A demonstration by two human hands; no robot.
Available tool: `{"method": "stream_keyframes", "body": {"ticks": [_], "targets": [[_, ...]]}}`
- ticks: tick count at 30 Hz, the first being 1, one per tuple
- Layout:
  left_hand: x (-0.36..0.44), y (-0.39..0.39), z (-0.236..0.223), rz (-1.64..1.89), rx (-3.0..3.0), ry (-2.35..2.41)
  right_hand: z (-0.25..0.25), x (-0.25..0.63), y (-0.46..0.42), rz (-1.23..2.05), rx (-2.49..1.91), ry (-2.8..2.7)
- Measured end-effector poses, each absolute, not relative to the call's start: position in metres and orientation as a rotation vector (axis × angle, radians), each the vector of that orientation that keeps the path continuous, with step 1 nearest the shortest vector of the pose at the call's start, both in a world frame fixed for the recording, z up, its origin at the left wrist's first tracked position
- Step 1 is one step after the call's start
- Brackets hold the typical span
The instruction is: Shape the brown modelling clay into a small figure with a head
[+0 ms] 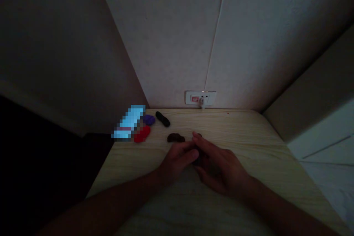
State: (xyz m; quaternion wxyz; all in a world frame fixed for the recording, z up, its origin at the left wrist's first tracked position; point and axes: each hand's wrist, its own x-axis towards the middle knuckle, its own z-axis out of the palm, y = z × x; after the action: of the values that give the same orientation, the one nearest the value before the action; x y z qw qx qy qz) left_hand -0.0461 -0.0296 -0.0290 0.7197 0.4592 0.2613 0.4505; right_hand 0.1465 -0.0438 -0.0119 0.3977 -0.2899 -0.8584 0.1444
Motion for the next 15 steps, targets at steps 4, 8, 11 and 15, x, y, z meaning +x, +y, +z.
{"method": "stream_keyframes", "body": {"ticks": [4,8,11,15], "targets": [[-0.047,-0.030,-0.028,0.976,1.063,0.598,-0.011,0.148,-0.042,0.390,-0.724,-2.182],[-0.047,-0.030,-0.024,0.973,1.094,0.612,-0.013,0.148,-0.041,0.395,-0.729,-2.177],[-0.047,-0.031,-0.020,0.976,1.112,0.631,-0.015,0.148,-0.040,0.384,-0.713,-2.164],[-0.044,-0.033,-0.020,0.979,1.073,0.678,-0.016,0.147,-0.042,0.458,-0.704,-2.144]]}}
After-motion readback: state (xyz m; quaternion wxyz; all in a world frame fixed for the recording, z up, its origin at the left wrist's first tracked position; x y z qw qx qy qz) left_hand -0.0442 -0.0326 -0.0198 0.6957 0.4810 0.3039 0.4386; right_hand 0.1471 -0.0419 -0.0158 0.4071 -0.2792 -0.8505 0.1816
